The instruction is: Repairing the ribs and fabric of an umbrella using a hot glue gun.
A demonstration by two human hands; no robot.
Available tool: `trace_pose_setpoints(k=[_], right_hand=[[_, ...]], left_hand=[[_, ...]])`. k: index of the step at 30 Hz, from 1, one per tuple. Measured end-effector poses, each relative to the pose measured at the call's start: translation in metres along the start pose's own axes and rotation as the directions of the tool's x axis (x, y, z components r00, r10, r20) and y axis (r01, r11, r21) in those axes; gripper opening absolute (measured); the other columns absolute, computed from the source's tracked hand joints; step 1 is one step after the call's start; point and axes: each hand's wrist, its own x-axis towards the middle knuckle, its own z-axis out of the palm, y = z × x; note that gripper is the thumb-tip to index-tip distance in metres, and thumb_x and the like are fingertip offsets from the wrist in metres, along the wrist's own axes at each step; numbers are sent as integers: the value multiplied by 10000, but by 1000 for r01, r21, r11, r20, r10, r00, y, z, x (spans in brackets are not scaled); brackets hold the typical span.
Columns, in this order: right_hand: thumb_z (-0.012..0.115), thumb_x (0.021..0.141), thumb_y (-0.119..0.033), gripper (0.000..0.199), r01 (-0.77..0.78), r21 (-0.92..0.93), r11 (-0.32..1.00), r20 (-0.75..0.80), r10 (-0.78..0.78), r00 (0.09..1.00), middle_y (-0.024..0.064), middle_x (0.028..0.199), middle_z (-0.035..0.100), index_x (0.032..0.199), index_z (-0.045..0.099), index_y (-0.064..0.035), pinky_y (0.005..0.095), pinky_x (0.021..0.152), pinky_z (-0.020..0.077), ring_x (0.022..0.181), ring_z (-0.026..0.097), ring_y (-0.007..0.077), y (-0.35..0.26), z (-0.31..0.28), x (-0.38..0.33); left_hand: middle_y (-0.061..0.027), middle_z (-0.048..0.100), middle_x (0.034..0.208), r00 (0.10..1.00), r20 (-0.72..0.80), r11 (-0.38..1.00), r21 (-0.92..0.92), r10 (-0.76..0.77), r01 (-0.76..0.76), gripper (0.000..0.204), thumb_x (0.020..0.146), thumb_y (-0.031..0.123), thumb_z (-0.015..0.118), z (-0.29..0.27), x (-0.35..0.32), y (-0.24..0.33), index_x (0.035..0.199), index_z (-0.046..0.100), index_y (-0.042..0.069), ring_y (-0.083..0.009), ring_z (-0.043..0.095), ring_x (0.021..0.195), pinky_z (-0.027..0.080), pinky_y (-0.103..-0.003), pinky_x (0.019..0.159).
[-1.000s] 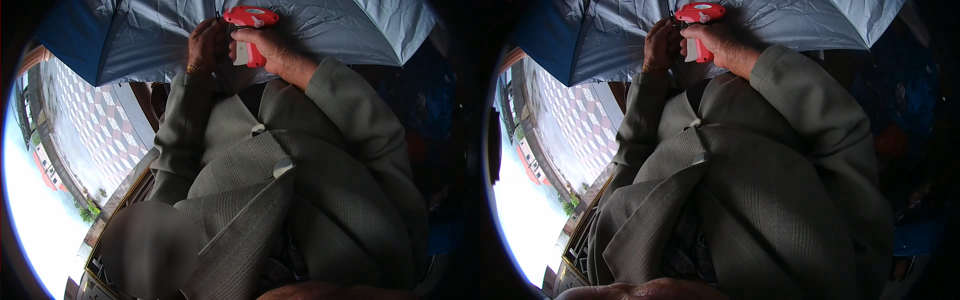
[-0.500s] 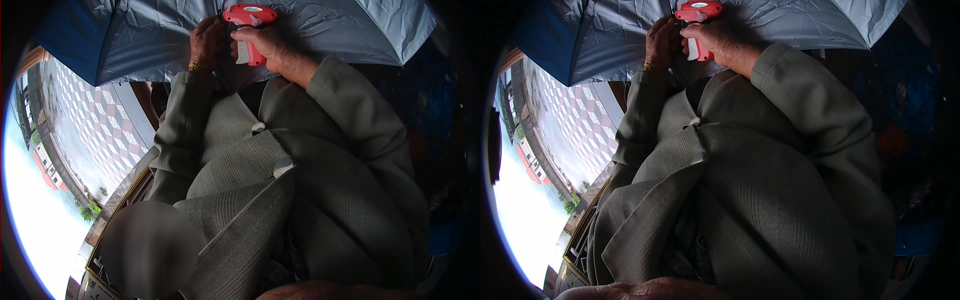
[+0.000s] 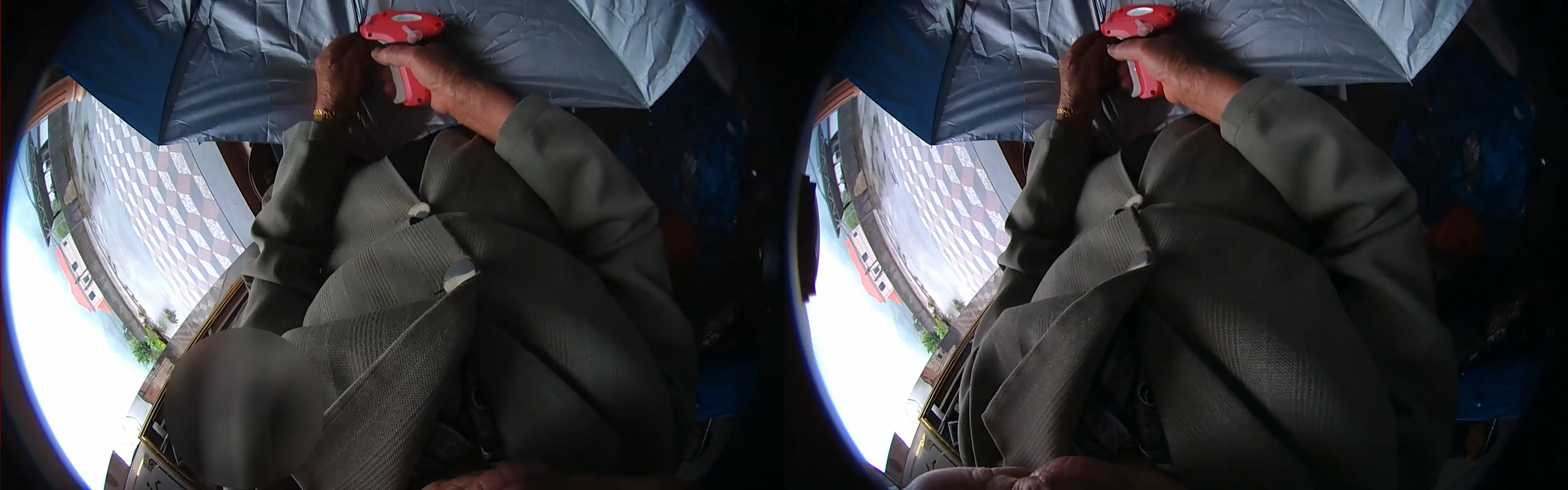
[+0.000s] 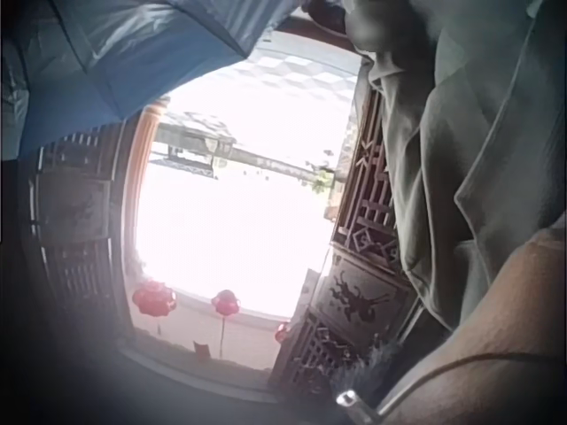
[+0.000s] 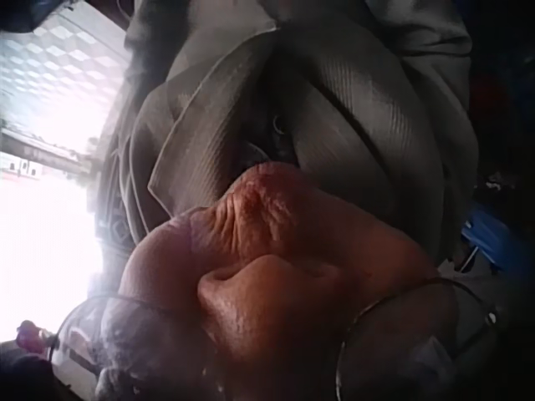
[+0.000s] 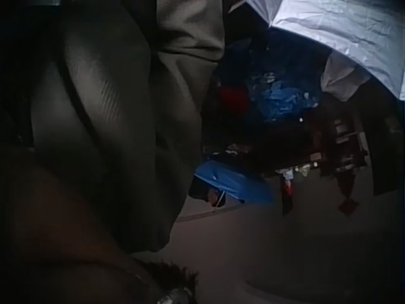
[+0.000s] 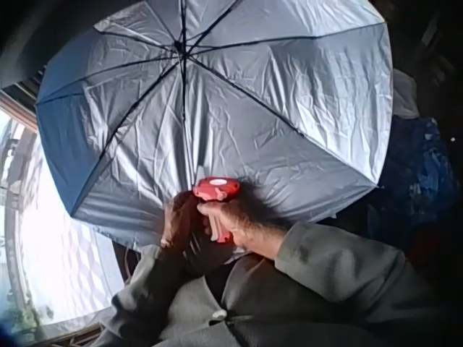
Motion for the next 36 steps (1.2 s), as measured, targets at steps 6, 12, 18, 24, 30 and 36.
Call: trace_pose_setpoints(k=[6, 12, 18, 24, 30, 36], right_hand=[[683, 722, -234, 245, -75, -37, 996, -35, 74, 997, 28, 602, 541, 865, 569, -71, 256, 421, 420, 482, 526, 130, -7, 4, -3], [657, 758, -202, 274, -21, 123, 992, -52, 28, 998, 44, 856, 589, 979, 553, -78, 307, 667, 476, 785, 586, 144, -8, 5, -14], [653, 761, -246, 298, 36, 2, 999, -14, -36, 999, 129, 788, 619, 956, 528, -57, 337, 573, 521, 675, 630, 217, -81, -3, 1], [659, 750, -167, 237, 449, -31, 893, -83, -450, 889, 52, 816, 611, 945, 562, -73, 319, 583, 501, 692, 612, 161, -101, -5, 87], [648, 754, -155, 205, 343, 107, 933, -1, -345, 939, 43, 836, 608, 923, 579, -64, 296, 616, 490, 693, 604, 151, -98, 6, 114], [630, 761, -166, 210, 316, 60, 947, 47, -319, 947, 54, 818, 614, 926, 582, -47, 291, 623, 490, 684, 608, 151, -90, 2, 117]], left_hand=[[14, 538, 667, 995, -54, 986, 152, 79, -70, 223, 845, 189, 507, 9, -6, 22, 971, 577, 17, -43, 464, 551, 343, -198, 460], [-112, 574, 674, 997, 45, 769, 636, 57, -73, 228, 813, 228, 504, -5, 11, 11, 910, 582, 36, -198, 597, 657, 462, -317, 577], [-88, 566, 744, 767, 631, 45, 768, 117, -639, 150, 716, 243, 556, -43, 74, 25, 760, 595, 105, -290, 592, 648, 485, -387, 571], [-126, 605, 820, 963, 30, 609, 769, 268, -194, 310, 752, 353, 551, -10, 150, 66, 846, 614, 64, -339, 591, 736, 471, -390, 664], [-149, 618, 717, 973, 5, 684, 710, 232, -166, 324, 762, 339, 507, -11, 165, 64, 832, 614, 41, -312, 610, 731, 468, -373, 645], [-126, 606, 653, 977, 72, 685, 702, 203, -194, 293, 767, 307, 501, -10, 164, 70, 782, 594, 30, -252, 617, 645, 465, -329, 596]])
